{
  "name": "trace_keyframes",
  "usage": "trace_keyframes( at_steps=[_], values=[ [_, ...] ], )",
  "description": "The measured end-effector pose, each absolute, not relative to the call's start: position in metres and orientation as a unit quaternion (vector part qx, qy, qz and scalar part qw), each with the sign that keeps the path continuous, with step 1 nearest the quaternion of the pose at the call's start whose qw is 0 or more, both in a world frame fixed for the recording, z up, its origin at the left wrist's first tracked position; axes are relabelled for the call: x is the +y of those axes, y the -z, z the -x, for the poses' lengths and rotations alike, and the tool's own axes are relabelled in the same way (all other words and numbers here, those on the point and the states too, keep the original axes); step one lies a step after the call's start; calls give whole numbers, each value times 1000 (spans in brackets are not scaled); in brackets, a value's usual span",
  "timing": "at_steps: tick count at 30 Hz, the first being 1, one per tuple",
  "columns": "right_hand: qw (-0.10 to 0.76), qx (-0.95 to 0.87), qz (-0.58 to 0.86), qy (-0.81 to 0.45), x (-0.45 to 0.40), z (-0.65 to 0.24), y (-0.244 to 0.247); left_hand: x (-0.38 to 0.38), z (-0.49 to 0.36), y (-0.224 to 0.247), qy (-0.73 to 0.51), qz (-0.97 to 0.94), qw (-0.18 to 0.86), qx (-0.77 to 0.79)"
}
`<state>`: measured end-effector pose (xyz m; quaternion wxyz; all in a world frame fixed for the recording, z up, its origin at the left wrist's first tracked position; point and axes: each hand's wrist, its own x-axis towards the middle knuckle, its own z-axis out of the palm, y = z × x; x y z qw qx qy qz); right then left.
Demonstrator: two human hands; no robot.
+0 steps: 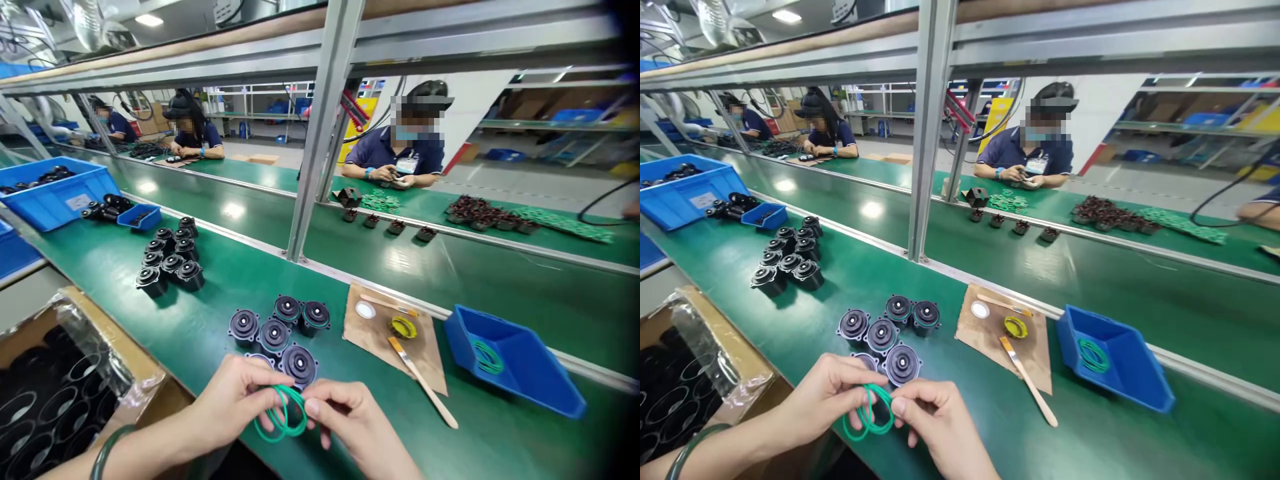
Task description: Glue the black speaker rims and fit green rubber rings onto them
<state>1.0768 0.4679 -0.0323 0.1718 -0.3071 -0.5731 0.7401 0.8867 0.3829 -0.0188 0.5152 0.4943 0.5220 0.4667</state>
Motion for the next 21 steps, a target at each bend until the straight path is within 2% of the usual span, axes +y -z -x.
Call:
trace_keyframes(
  at_steps=[5, 10, 16, 18, 21],
  values=[
    [171, -622, 315, -696, 482, -1080, 34, 369, -889, 22, -469, -533, 435, 554],
    [235, -769, 322, -499, 513, -1075, 41, 357, -901, 20, -401, -629, 156, 648],
    [181, -878, 271, -351, 534, -1065, 44, 356, -934, 46, -261, -719, -84, 639],
    [192, -893, 248, -323, 532, -1068, 43, 359, -940, 57, -229, -726, -150, 631],
    [206, -913, 202, -288, 526, -1078, 41, 365, -941, 58, -194, -730, -182, 629]
  ],
)
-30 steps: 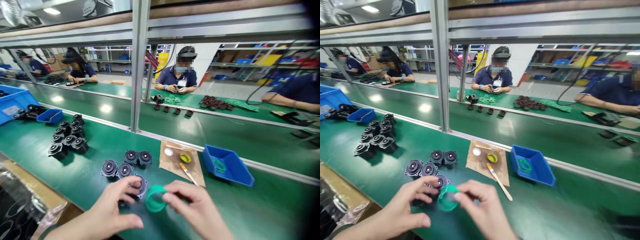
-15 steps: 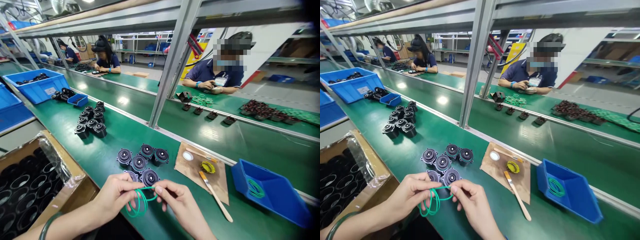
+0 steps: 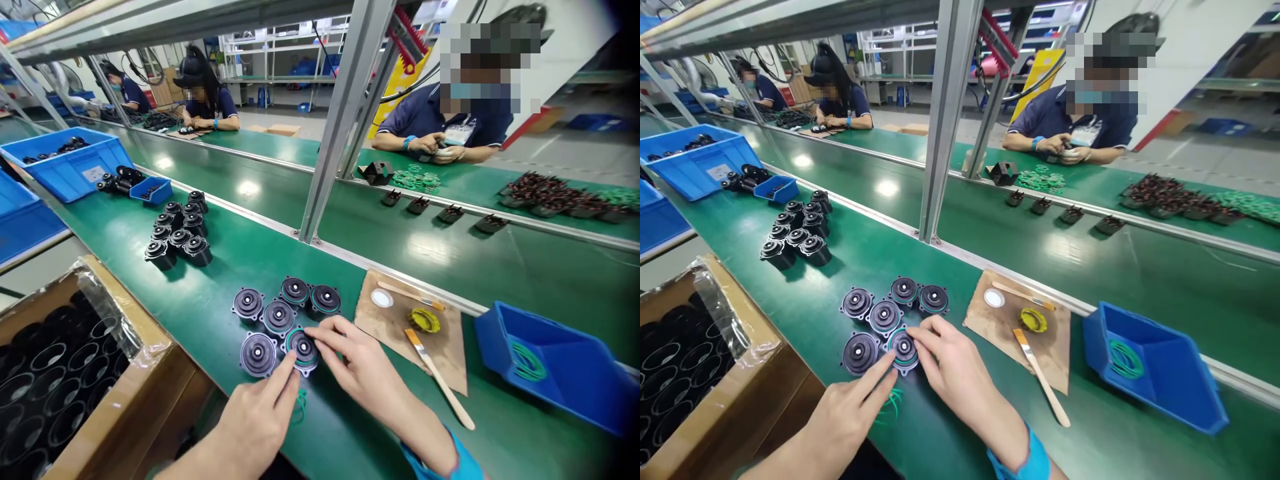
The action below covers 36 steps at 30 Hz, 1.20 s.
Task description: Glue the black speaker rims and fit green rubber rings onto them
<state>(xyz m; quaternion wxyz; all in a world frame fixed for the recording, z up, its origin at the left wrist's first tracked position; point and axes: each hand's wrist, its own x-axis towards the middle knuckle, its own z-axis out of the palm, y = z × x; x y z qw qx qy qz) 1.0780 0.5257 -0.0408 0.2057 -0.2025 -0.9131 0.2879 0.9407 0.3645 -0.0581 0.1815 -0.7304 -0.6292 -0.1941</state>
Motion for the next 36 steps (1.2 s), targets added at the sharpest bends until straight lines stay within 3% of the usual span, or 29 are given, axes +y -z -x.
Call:
trace_keyframes(
  at_steps=[7, 18, 24, 30, 36],
  values=[
    [163, -951, 152, -216, 528, -1092, 46, 375, -922, 38, 146, 764, 167, -606],
    [353, -921, 117, -118, 505, -1093, 58, 381, -922, 54, 192, 781, 226, -550],
    [354, -915, 140, -133, 493, -1092, 62, 380, -916, 56, 196, 806, 225, -512],
    [339, -929, 76, -126, 495, -1093, 65, 384, -915, 60, 226, 827, 227, -463],
    [328, -928, 88, -153, 491, -1096, 55, 372, -918, 58, 307, 793, 117, -513]
  ],
)
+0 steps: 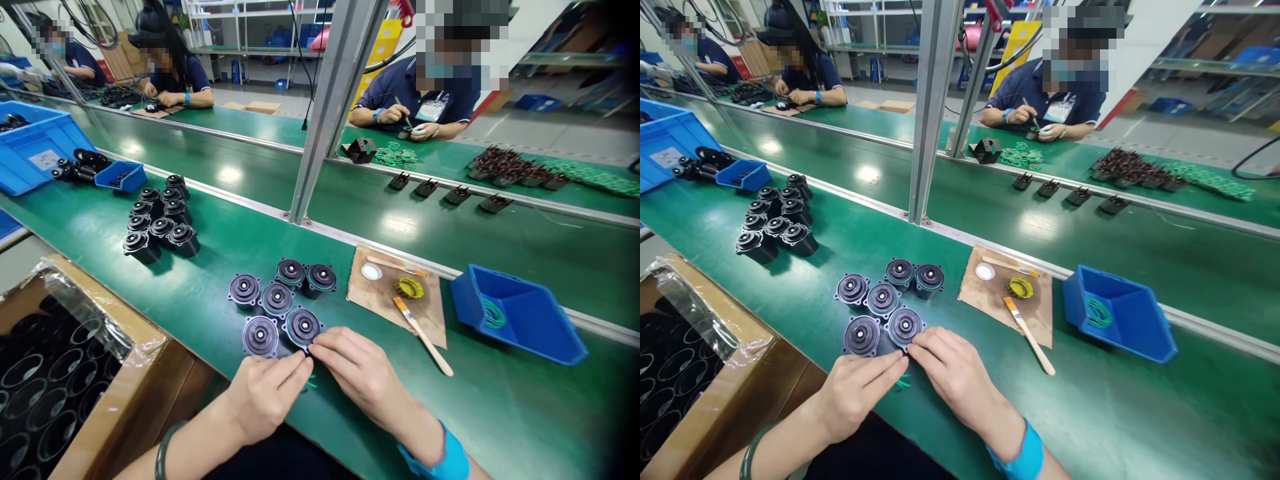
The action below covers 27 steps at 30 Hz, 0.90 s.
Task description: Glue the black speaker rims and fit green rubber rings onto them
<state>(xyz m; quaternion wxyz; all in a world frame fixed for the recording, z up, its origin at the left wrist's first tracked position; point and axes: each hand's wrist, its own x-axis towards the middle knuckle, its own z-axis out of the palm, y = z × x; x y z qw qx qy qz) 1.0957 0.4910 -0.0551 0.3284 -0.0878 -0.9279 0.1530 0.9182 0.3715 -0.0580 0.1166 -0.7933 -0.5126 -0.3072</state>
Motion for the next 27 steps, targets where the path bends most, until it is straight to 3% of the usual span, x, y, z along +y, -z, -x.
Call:
trace_keyframes(
  at_steps=[4, 12, 14, 18, 21, 27],
  values=[
    [336, -866, 165, -333, 468, -1089, 43, 358, -915, 48, 385, 700, 32, -601],
    [207, -718, 247, -617, 447, -1059, 39, 336, -904, 50, 497, 596, -166, -609],
    [212, -739, 224, -599, 453, -1055, 39, 330, -899, 53, 513, 561, -224, -610],
    [282, -848, 155, -422, 461, -1043, 37, 325, -889, 58, 525, 481, -275, -646],
    [288, -877, 137, -358, 463, -1030, 34, 329, -883, 59, 537, 387, -326, -675],
    [308, -903, 81, -290, 458, -1018, 29, 339, -877, 51, 611, 110, -563, -546]
  ],
)
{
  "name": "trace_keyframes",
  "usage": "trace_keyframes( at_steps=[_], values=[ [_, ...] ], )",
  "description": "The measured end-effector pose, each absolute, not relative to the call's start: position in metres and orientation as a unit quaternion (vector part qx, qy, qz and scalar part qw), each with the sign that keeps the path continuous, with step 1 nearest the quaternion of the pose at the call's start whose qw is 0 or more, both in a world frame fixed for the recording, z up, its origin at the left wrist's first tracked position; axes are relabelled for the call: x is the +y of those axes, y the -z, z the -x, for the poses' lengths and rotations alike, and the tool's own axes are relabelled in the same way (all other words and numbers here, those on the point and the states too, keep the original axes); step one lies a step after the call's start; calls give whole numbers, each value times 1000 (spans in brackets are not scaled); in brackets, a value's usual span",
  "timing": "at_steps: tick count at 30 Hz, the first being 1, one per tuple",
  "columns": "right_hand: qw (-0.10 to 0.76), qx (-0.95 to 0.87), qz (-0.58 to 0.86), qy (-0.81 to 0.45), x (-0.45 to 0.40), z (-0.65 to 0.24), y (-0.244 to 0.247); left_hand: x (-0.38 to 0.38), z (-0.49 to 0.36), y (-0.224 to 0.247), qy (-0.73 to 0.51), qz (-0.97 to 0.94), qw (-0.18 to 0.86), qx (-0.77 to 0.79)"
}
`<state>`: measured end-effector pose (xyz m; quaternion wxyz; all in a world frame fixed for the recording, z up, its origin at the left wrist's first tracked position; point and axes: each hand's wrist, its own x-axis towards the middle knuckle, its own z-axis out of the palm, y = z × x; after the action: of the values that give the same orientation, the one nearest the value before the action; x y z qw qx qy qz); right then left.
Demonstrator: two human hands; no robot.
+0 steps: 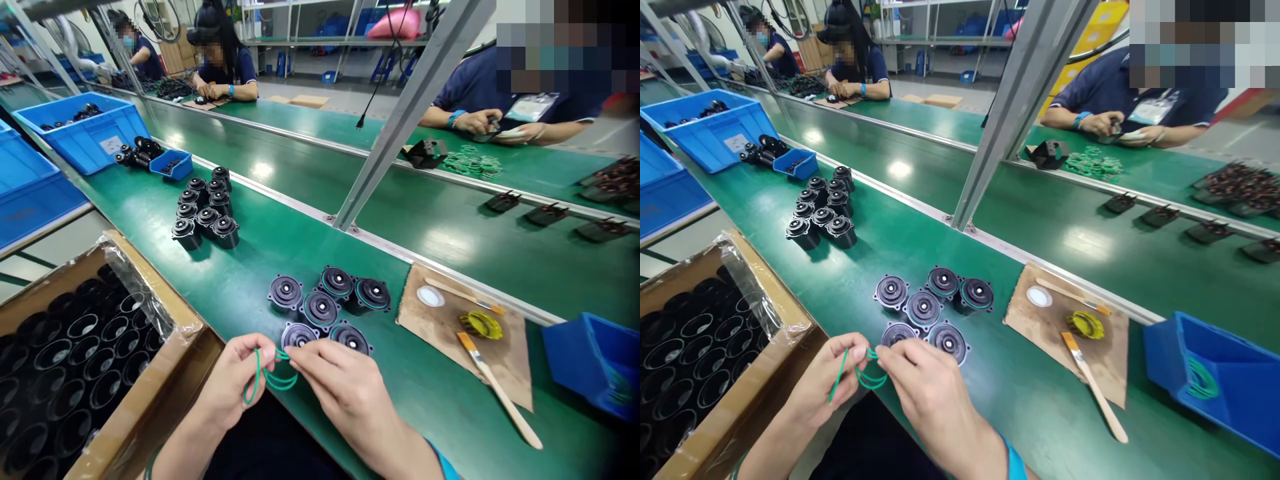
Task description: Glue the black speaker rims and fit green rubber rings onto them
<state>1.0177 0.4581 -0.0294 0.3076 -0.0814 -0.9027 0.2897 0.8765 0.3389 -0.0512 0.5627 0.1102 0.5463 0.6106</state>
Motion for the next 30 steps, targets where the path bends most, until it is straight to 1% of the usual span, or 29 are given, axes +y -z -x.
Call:
trace_keyframes(
  at_steps=[2, 3, 5, 7, 9, 10, 12, 14, 16, 18, 21, 25, 30],
  values=[
    [318, -912, 58, -252, 457, -1020, 29, 341, -876, 48, -617, -54, 614, 489],
    [320, -914, 54, -243, 456, -1021, 29, 341, -876, 47, -627, -34, 614, 478],
    [326, -912, 63, -239, 458, -1022, 31, 342, -874, 48, -667, 4, 566, 485],
    [331, -908, 93, -241, 463, -1022, 32, 339, -872, 52, -709, 23, 491, 506],
    [330, -903, 130, -244, 470, -1018, 34, 334, -869, 58, -716, -19, 427, 552],
    [326, -901, 146, -246, 474, -1016, 35, 330, -869, 60, -697, -69, 404, 588],
    [312, -903, 165, -246, 482, -1011, 38, 322, -869, 64, -623, -207, 351, 667],
    [291, -913, 171, -228, 486, -1008, 41, 316, -871, 65, -537, -360, 253, 720],
    [270, -928, 175, -185, 488, -1008, 43, 315, -874, 66, -469, -483, 126, 728],
    [255, -940, 172, -150, 487, -1011, 42, 318, -877, 67, -417, -561, 24, 715],
    [225, -955, 140, -133, 486, -1017, 36, 326, -881, 71, -348, -613, -64, 706],
    [179, -972, 98, -114, 488, -1024, 28, 332, -880, 77, -321, -636, -105, 694],
    [180, -974, 92, -106, 492, -1031, 25, 330, -879, 78, -327, -640, -103, 687]
  ],
)
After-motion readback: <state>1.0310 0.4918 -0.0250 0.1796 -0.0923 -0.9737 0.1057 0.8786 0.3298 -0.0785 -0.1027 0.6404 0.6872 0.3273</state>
